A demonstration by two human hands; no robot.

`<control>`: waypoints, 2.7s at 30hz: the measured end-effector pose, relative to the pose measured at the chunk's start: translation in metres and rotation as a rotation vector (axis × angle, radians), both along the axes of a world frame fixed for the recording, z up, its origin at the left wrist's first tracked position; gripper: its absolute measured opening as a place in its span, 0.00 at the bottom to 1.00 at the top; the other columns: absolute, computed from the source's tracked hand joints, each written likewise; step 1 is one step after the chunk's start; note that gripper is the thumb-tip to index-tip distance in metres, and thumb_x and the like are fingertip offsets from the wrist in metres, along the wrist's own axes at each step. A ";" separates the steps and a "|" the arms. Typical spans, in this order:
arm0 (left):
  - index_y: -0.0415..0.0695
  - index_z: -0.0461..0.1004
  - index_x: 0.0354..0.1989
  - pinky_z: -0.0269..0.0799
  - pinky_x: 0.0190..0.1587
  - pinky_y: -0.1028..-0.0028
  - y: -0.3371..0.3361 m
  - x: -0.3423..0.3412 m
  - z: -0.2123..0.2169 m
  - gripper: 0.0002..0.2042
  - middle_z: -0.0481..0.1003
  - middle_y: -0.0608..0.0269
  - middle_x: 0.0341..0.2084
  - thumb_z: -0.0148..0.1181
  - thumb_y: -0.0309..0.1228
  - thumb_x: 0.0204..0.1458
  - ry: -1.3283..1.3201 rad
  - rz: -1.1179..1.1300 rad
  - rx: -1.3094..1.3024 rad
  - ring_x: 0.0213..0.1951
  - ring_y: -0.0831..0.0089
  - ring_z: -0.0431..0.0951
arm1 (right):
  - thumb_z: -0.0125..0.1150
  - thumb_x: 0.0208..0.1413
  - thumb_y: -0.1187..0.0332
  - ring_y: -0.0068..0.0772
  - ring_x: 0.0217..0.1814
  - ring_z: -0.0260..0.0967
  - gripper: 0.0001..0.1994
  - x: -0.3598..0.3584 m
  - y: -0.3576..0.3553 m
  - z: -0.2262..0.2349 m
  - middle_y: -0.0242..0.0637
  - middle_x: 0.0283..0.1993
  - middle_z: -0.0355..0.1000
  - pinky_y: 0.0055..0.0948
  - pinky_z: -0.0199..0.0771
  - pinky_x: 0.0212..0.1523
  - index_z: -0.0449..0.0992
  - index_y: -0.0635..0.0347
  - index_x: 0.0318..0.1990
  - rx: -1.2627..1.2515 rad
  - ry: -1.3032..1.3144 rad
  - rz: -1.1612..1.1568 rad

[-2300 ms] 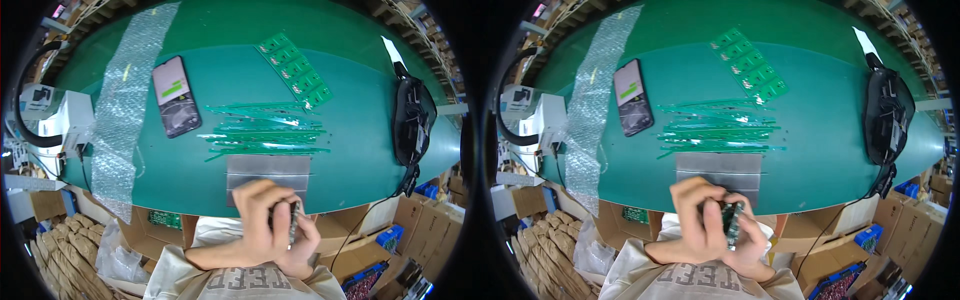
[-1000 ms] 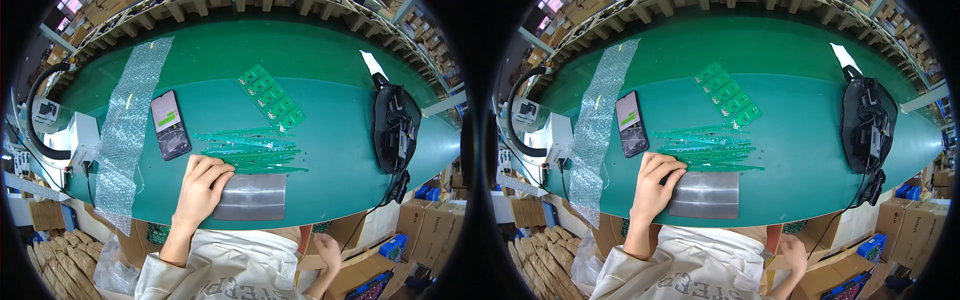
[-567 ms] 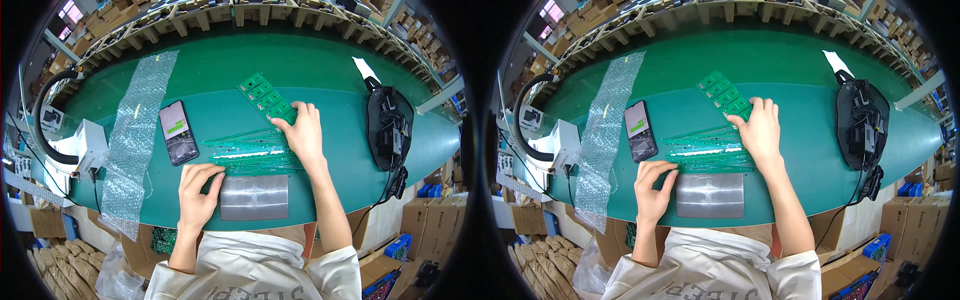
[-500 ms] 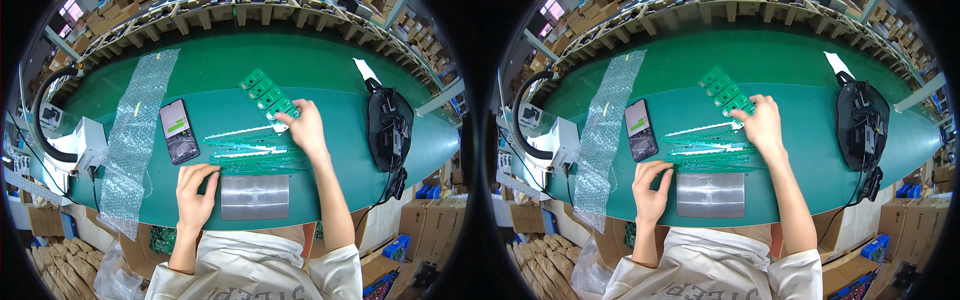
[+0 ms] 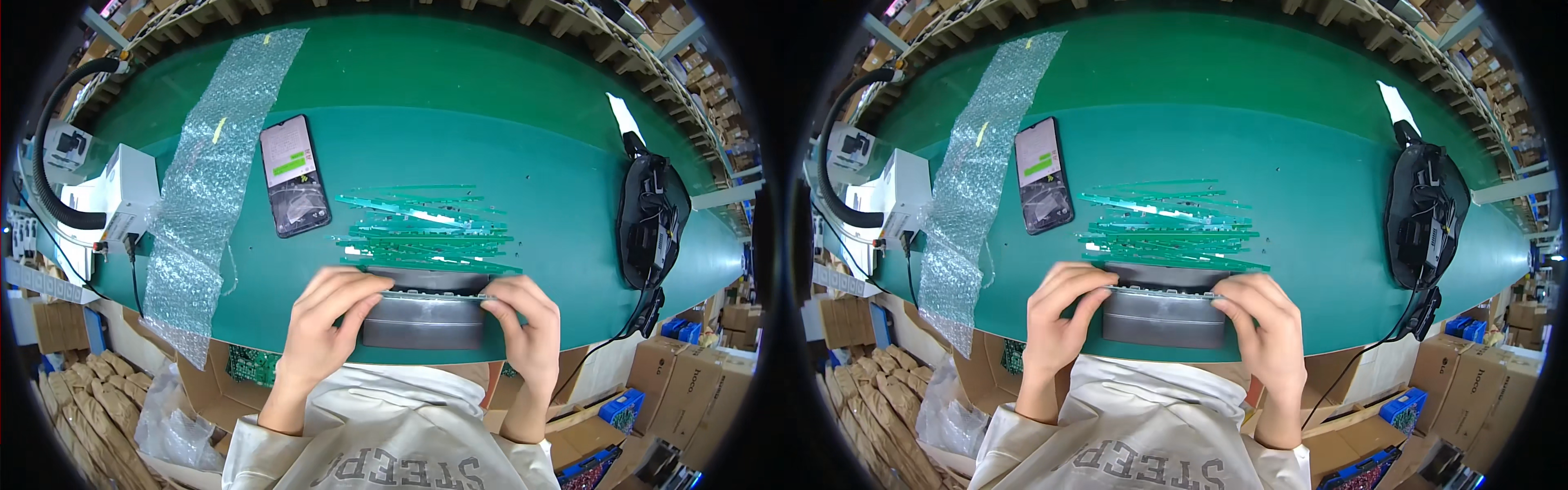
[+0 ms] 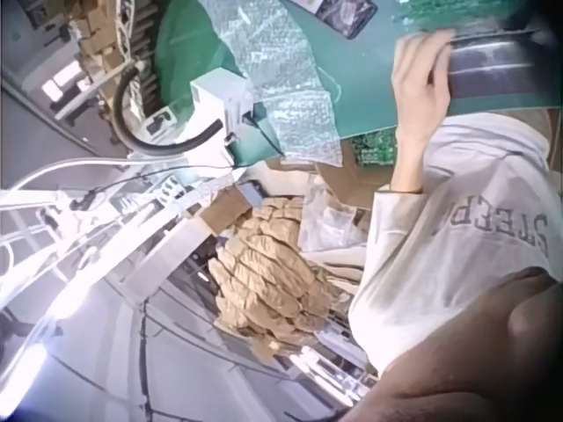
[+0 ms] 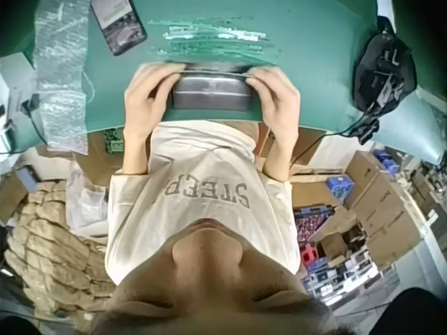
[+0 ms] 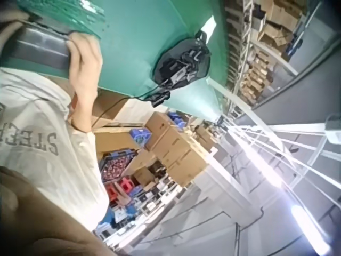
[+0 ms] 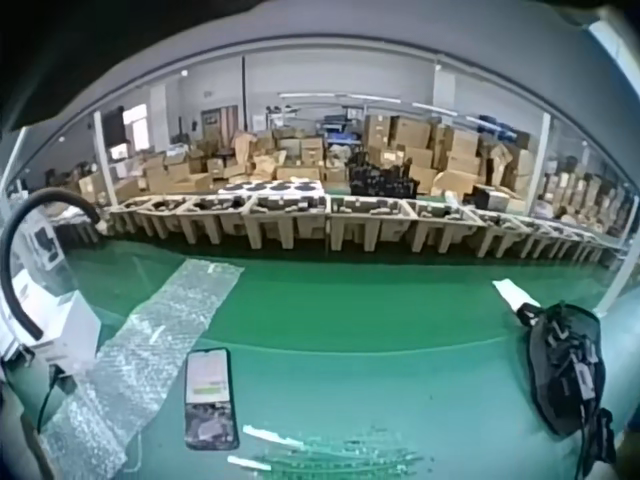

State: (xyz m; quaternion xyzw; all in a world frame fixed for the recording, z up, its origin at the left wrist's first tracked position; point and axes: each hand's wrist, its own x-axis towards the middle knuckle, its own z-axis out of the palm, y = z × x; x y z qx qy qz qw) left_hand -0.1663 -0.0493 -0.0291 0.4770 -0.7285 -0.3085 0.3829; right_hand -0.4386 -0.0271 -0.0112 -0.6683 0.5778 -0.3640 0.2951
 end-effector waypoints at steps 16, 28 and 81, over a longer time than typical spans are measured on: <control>0.40 0.88 0.41 0.85 0.52 0.63 0.034 0.009 -0.001 0.17 0.86 0.57 0.42 0.78 0.21 0.39 0.008 -0.050 -0.060 0.52 0.54 0.85 | 0.72 0.45 0.71 0.52 0.57 0.76 0.20 -0.003 0.046 -0.034 0.45 0.53 0.79 0.48 0.79 0.57 0.86 0.59 0.49 -0.241 0.180 0.090; 0.39 0.86 0.43 0.80 0.51 0.66 0.047 0.005 -0.007 0.18 0.78 0.53 0.51 0.79 0.20 0.41 -0.095 0.077 0.078 0.50 0.60 0.82 | 0.72 0.49 0.80 0.50 0.58 0.75 0.15 0.004 0.065 -0.035 0.46 0.55 0.77 0.42 0.75 0.58 0.86 0.63 0.47 -0.103 0.028 -0.105; 0.34 0.83 0.40 0.80 0.44 0.67 -0.029 -0.048 -0.007 0.07 0.83 0.53 0.39 0.69 0.17 0.52 -0.047 0.083 -0.017 0.42 0.60 0.85 | 0.67 0.58 0.81 0.48 0.46 0.79 0.06 0.030 -0.029 -0.033 0.44 0.43 0.80 0.39 0.80 0.46 0.81 0.65 0.42 -0.220 0.059 -0.162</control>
